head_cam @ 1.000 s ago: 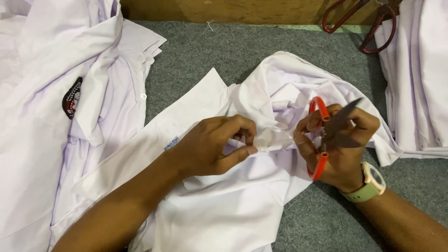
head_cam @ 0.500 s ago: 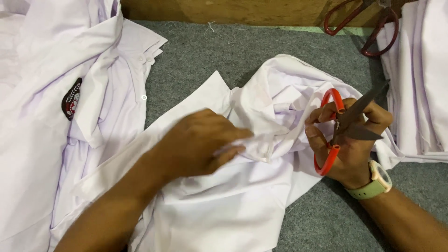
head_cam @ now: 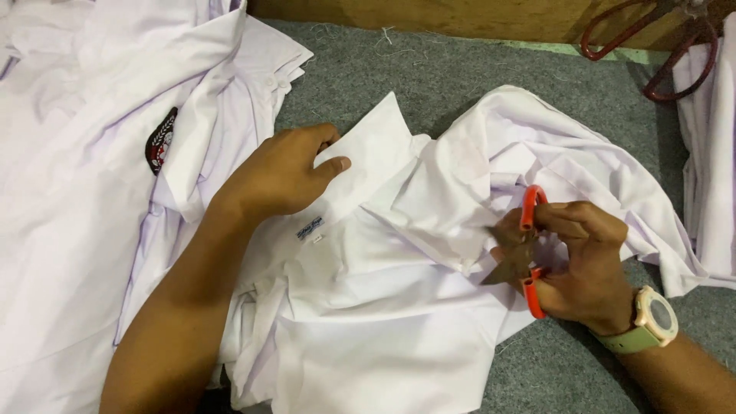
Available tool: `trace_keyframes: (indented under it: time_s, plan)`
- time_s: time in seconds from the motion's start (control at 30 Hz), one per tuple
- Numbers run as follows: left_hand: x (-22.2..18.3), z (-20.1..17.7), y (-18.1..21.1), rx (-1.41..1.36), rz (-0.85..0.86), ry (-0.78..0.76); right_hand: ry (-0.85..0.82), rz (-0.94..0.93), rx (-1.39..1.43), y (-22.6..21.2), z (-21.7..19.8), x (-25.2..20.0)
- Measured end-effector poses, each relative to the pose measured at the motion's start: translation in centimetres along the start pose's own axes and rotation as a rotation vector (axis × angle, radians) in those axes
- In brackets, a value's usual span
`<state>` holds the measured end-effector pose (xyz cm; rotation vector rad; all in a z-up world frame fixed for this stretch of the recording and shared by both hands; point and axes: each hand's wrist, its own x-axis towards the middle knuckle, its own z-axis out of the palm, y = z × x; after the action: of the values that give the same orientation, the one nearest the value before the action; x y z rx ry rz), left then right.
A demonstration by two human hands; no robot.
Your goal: Trimming loose threads from white shirts using scissors at a quality control station
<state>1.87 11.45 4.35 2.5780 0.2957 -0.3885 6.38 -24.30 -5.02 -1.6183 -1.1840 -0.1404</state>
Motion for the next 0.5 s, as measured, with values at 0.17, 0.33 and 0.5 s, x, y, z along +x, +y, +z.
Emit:
trace_keyframes:
  time_s: [0.17,0.33,0.5]
  plan:
    - [-0.2,-0.6,-0.6,-0.076,-0.011,0.048,-0.409,0.318,-0.226,-1.5,-0.9,1.3]
    - [0.2,-0.5,-1.2,-0.107,0.061,0.082,-0.543,-0.217,-0.358,-2.3,0.3,0.6]
    - [0.0,-0.5,-1.0,-0.162,0.061,0.096,-0.656,-0.297,-0.51,-3.5,0.7,0.3]
